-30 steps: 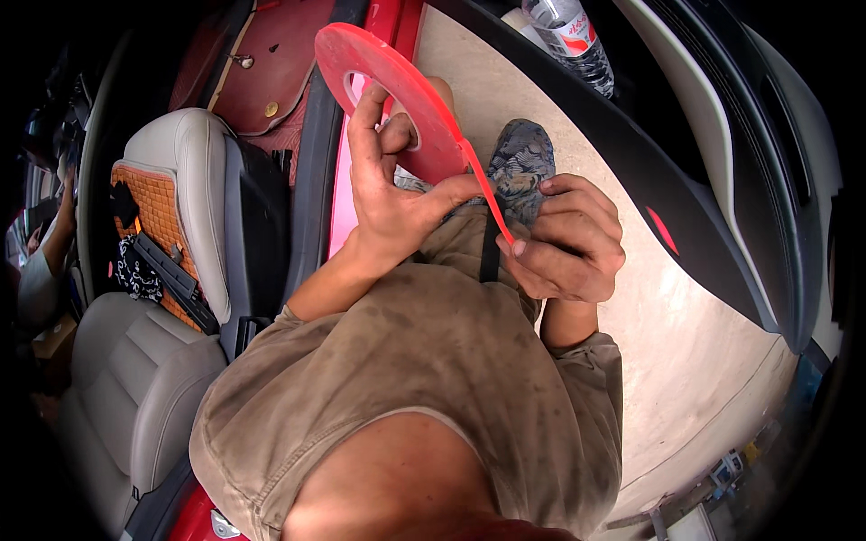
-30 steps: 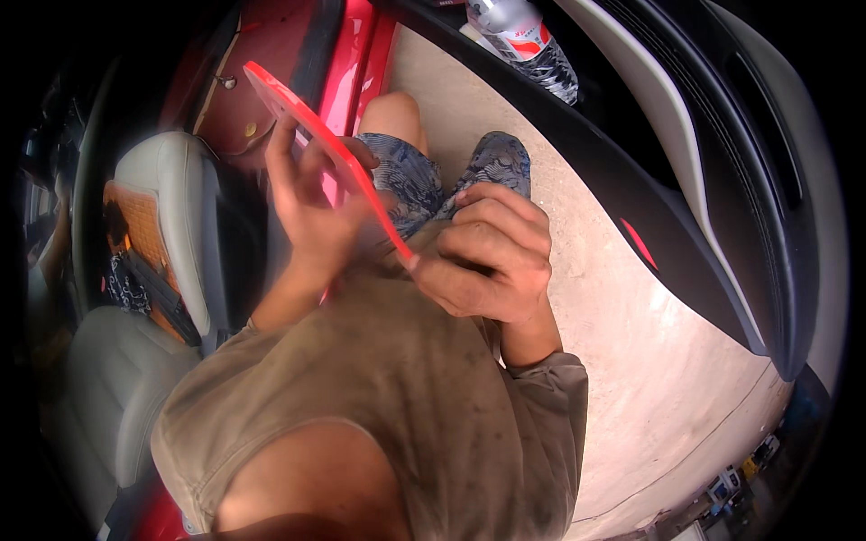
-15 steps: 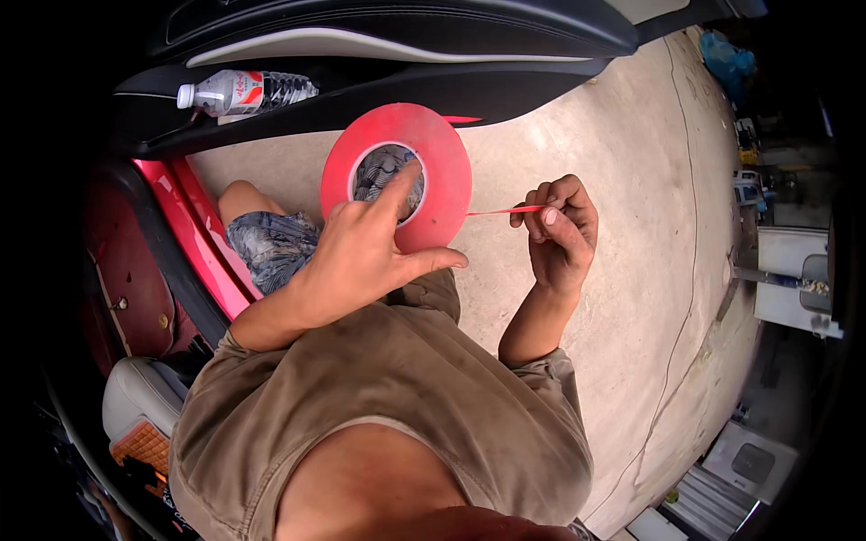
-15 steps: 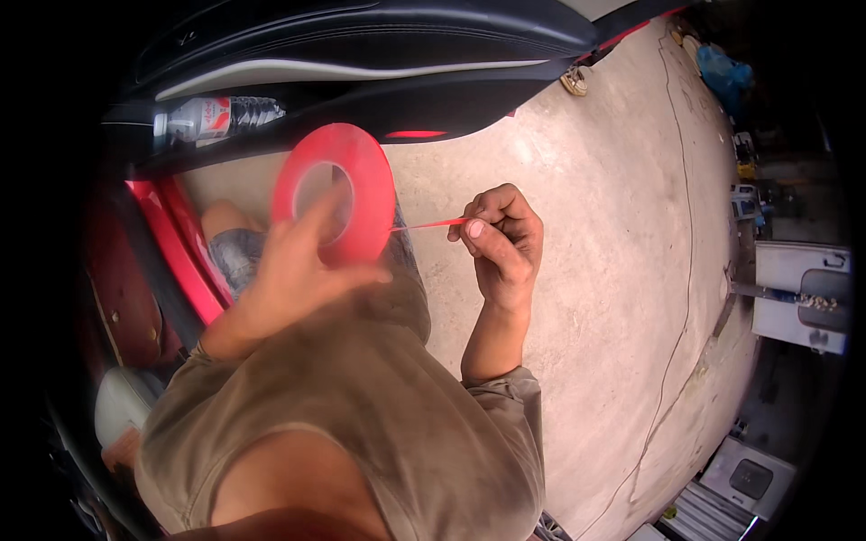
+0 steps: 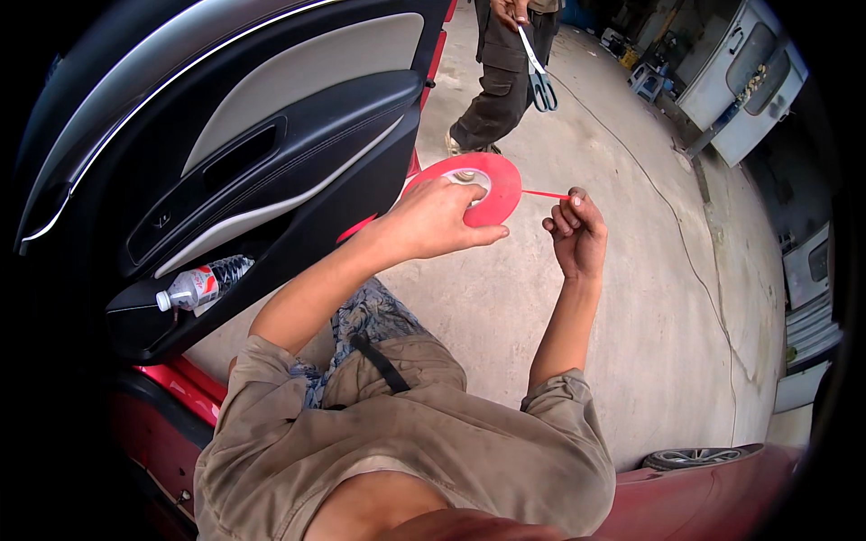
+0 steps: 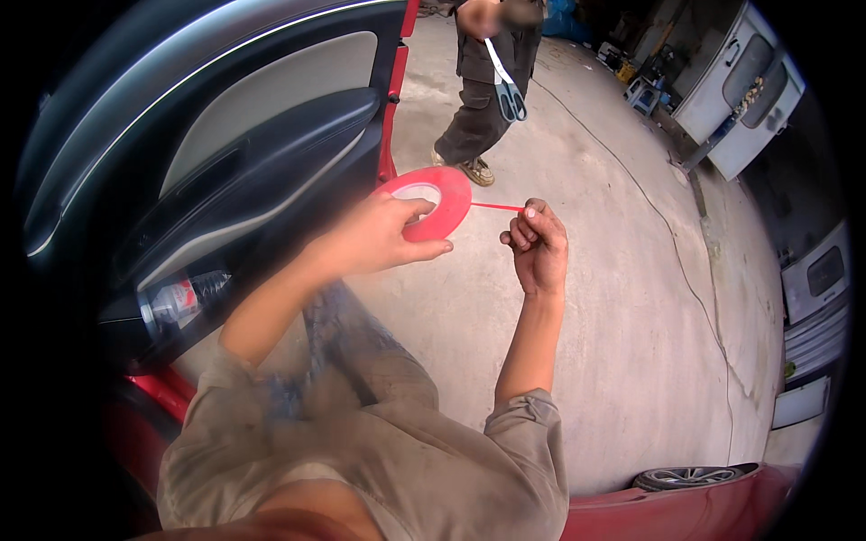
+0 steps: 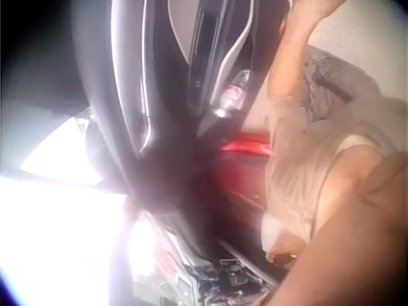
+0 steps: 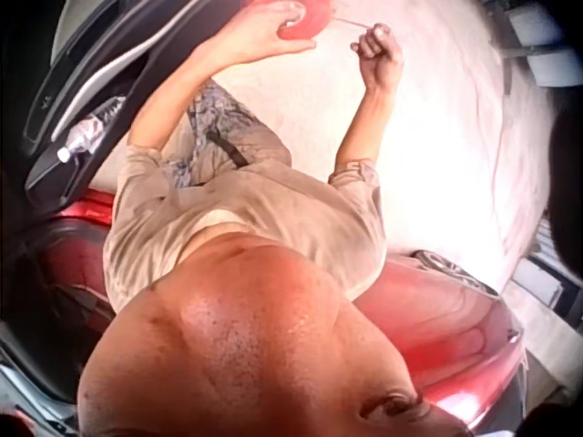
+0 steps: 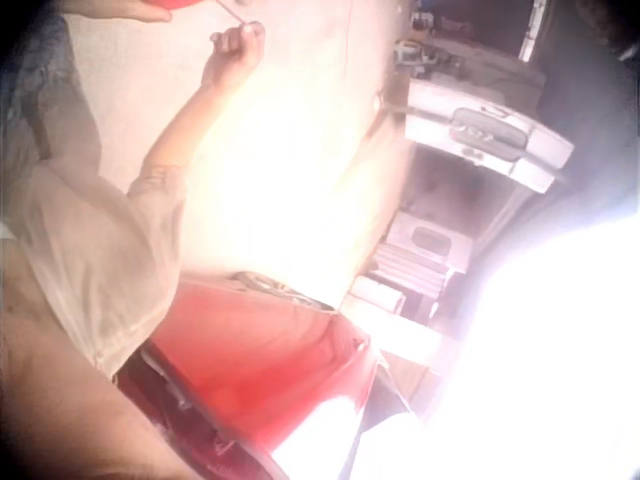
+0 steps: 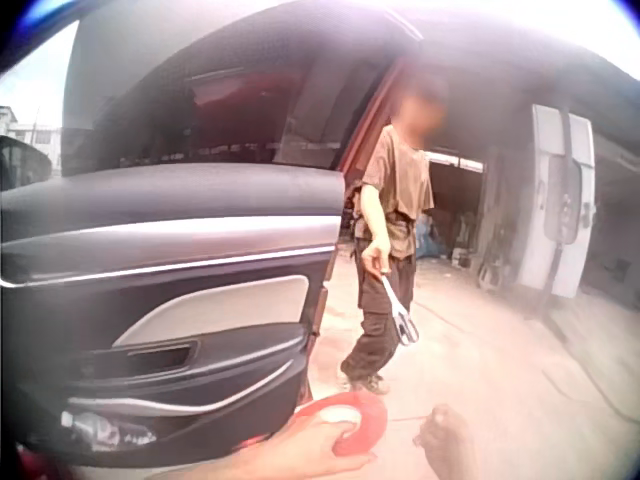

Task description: The person removes a car door panel using a red pry tool, disconnects wiring, and then applies red tape to the door frame. The person handles the door panel, wiring harness, and tape while working inside the vehicle.

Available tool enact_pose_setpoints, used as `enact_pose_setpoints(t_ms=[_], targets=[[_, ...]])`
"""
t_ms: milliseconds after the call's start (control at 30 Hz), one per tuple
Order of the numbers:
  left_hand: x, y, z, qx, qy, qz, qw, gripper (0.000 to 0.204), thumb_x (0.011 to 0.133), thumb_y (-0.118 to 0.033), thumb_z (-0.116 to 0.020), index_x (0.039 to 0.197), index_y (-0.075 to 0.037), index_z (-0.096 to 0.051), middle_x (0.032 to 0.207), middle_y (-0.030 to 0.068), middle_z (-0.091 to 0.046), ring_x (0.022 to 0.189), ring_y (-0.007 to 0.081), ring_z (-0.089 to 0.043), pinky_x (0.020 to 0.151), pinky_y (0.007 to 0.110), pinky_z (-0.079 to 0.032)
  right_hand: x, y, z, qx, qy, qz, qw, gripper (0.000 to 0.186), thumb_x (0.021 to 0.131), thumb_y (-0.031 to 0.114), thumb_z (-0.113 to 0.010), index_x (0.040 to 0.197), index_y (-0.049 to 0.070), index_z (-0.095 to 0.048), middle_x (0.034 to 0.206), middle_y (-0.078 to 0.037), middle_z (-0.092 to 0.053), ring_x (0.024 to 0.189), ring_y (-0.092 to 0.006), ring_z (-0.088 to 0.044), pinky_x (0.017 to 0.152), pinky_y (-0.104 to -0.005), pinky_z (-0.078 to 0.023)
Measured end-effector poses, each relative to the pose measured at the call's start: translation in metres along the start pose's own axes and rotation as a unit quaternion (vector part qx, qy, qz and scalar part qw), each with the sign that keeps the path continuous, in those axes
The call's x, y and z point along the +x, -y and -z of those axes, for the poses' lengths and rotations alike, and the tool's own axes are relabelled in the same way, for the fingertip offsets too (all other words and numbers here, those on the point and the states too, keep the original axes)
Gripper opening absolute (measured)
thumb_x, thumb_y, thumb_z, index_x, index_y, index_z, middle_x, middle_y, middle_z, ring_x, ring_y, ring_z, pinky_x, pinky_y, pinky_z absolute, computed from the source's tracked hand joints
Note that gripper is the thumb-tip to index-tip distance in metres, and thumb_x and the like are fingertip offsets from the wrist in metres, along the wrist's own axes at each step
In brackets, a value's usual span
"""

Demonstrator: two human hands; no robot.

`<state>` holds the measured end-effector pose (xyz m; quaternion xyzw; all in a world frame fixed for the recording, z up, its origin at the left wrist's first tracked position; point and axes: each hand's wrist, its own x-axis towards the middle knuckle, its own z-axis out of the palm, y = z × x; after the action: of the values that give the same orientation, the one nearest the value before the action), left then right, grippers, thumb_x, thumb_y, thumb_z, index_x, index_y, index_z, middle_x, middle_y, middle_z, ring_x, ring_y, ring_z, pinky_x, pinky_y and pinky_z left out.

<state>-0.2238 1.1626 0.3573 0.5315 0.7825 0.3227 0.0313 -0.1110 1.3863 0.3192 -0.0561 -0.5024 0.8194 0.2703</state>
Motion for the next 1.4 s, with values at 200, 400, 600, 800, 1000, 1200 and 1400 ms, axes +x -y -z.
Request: enact_pose_setpoints(t_ms=[200, 400, 600, 800, 1000, 1200, 1400], targets=[[0.012, -0.003, -0.013, 0.043, -0.031, 0.018, 0.998, 0.057, 0.079, -0.051, -0.070, 0.072, 0.006, -0.063, 0.070, 0.0230, -0.062, 0.070, 0.0356, -0.064, 0.068, 0.045, -0.050, -0.002, 0.000, 0.008, -0.027, -0.002, 0.019, 0.999, 0.015, 0.087, 0.018, -0.063, 0.084, 0.006, -0.054, 0.063, 0.005, -0.035, 0.054, -0.0079, -0.036, 0.060, -0.0295, -0.044], [0.019, -0.004, -0.003, -0.075, 0.051, 0.067, 0.994, 0.058, 0.081, -0.053, -0.071, 0.083, 0.004, -0.066, 0.059, 0.0130, -0.057, 0.055, 0.0194, -0.057, 0.054, 0.034, -0.044, -0.012, 0.019, 0.011, -0.066, -0.001, 0.049, 0.997, 0.013, 0.086, 0.016, -0.064, 0.084, 0.004, -0.058, 0.063, 0.004, -0.037, 0.054, -0.0081, -0.037, 0.060, -0.0282, -0.044], [0.035, -0.014, 0.016, -0.020, 0.086, 0.042, 0.995, 0.076, 0.077, -0.052, -0.074, 0.119, 0.011, -0.061, 0.079, 0.0153, -0.065, 0.069, 0.0204, -0.063, 0.066, 0.031, -0.050, -0.001, 0.028, 0.020, -0.053, 0.005, 0.051, 0.997, 0.013, 0.088, 0.015, -0.063, 0.088, 0.003, -0.059, 0.063, 0.004, -0.037, 0.056, -0.0074, -0.037, 0.061, -0.0285, -0.044], [0.050, -0.026, 0.018, 0.059, 0.078, 0.021, 0.995, 0.078, 0.074, -0.047, -0.069, 0.124, 0.013, -0.057, 0.093, 0.0245, -0.066, 0.087, 0.0307, -0.065, 0.079, 0.035, -0.051, 0.003, 0.036, 0.024, -0.047, -0.008, 0.077, 0.996, 0.013, 0.089, 0.015, -0.062, 0.090, 0.003, -0.058, 0.063, 0.004, -0.035, 0.056, -0.0081, -0.036, 0.062, -0.0305, -0.044], [0.067, -0.032, 0.018, 0.027, 0.124, 0.018, 0.992, 0.061, 0.074, -0.048, -0.068, 0.098, 0.008, -0.067, 0.072, 0.0158, -0.062, 0.066, 0.0251, -0.060, 0.064, 0.035, -0.048, -0.001, 0.041, 0.029, -0.032, -0.018, 0.112, 0.993, 0.012, 0.089, 0.015, -0.061, 0.085, 0.007, -0.055, 0.062, 0.005, -0.032, 0.055, -0.0080, -0.034, 0.063, -0.0304, -0.043], [0.074, -0.035, 0.014, -0.025, 0.051, -0.024, 0.998, 0.050, 0.074, -0.044, -0.067, 0.072, 0.007, -0.067, 0.058, 0.0173, -0.059, 0.054, 0.0272, -0.059, 0.056, 0.038, -0.048, 0.002, 0.044, 0.030, 0.000, -0.011, 0.128, 0.992, 0.013, 0.090, 0.017, -0.061, 0.084, 0.009, -0.052, 0.062, 0.005, -0.030, 0.055, -0.0071, -0.032, 0.063, -0.0291, -0.040], [0.080, -0.037, 0.017, -0.032, 0.095, -0.003, 0.995, 0.061, 0.077, -0.047, -0.066, 0.101, 0.009, -0.068, 0.076, 0.0166, -0.065, 0.069, 0.0233, -0.063, 0.065, 0.035, -0.050, 0.003, 0.048, 0.029, -0.008, -0.020, 0.151, 0.988, 0.013, 0.091, 0.018, -0.060, 0.089, 0.007, -0.053, 0.063, 0.005, -0.030, 0.056, -0.0076, -0.033, 0.063, -0.0297, -0.041]])
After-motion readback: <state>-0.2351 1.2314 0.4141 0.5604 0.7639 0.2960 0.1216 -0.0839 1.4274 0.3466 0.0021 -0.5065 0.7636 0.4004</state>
